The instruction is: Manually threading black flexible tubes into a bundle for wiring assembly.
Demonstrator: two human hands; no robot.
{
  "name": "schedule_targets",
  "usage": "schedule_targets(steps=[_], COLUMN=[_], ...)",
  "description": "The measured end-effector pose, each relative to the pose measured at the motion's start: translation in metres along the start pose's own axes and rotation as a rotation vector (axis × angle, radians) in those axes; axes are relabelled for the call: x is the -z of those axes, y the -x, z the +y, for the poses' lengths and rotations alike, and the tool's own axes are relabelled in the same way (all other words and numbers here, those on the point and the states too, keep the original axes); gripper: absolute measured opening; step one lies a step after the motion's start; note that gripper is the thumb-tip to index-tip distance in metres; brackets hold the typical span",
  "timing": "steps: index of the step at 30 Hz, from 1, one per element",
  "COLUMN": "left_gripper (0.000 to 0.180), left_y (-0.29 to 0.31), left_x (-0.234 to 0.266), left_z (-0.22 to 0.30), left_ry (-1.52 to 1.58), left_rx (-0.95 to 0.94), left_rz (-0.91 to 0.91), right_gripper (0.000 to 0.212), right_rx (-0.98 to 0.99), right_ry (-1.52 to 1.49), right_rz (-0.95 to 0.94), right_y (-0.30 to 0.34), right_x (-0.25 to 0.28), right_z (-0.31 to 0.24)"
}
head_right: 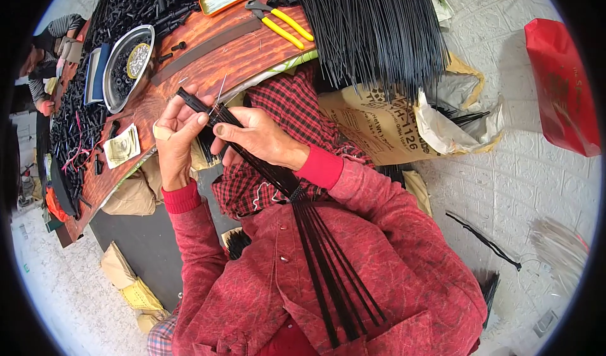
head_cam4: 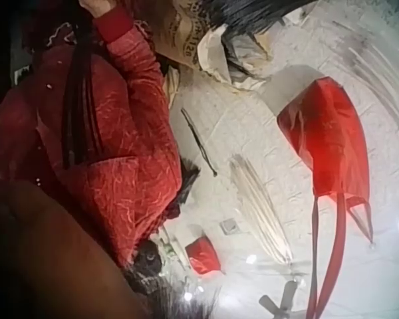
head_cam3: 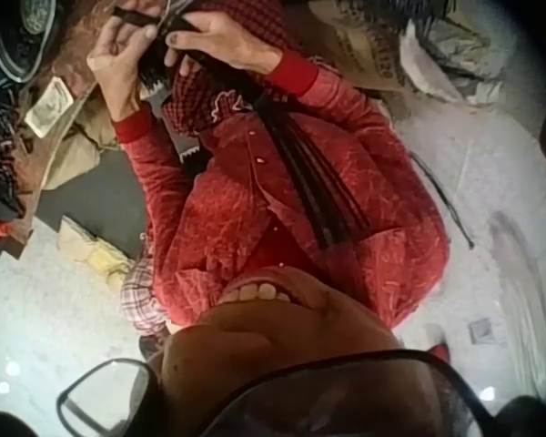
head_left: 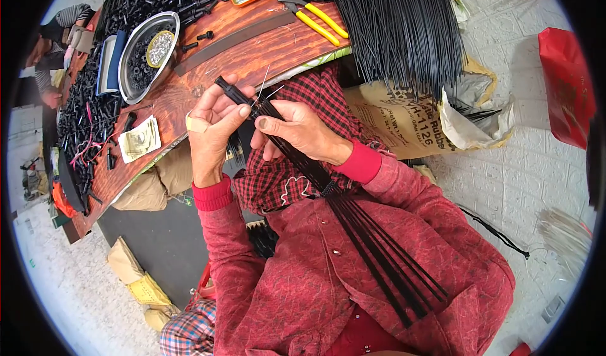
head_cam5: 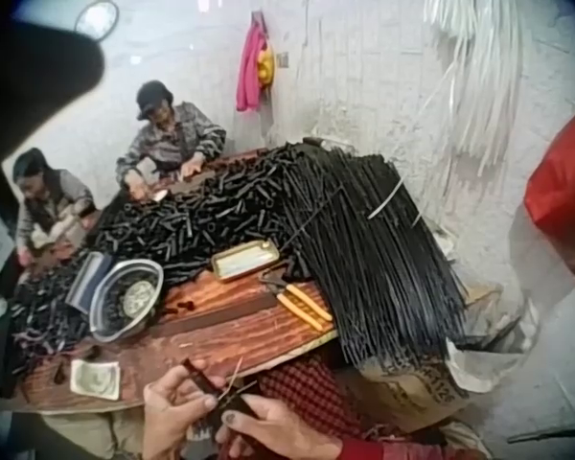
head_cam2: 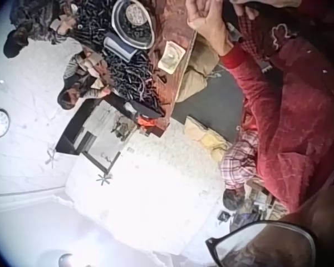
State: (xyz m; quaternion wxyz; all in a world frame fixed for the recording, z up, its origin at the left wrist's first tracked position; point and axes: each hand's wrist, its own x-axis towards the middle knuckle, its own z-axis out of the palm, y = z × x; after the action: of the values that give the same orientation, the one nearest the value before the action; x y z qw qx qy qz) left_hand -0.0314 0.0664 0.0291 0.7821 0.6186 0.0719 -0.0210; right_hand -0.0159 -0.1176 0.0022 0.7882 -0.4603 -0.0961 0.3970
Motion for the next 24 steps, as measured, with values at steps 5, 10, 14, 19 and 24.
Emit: schedule_targets(steps=[5, 10, 14, 19, 24], left_gripper=[0.052, 0.045, 0.039, 0.033, 0.031], left_y=[-0.002, 0.0004, 0.0021, 0.0032, 0.0046], left_x=[-0.0011, -0.0019, -0.005, -0.0058, -0.0069], left_z=[-0.0025, -0.0013, 0.0028, 0.0045, 0.0055], left_ry=[0.001, 0.028, 0.06, -0.019, -0.073], left_rx=[0.0, -0.018, -0.012, -0.011, -0.055], left_rz=[0.015, 0.023, 0.045, 0.074, 0.071], right_gripper=[0.029, 0.031, 0.032, 0.031, 0.031], right_rx=[0.001, 0.023, 0.023, -0.01, -0.012], right_ry=[0.031, 0.027, 0.02, 0.031, 0.05], right_rz=[0.025, 0.0, -0.013, -0.016, -0.023], right_y=[0.0001, 0.0002, 0.0013, 0.0022, 0.0017], right_x=[0.0004, 0.0013, -0.0007, -0.002, -0.0019], right_z=[-0.0015, 0.0003, -0.0033, -0.0036, -0.0031])
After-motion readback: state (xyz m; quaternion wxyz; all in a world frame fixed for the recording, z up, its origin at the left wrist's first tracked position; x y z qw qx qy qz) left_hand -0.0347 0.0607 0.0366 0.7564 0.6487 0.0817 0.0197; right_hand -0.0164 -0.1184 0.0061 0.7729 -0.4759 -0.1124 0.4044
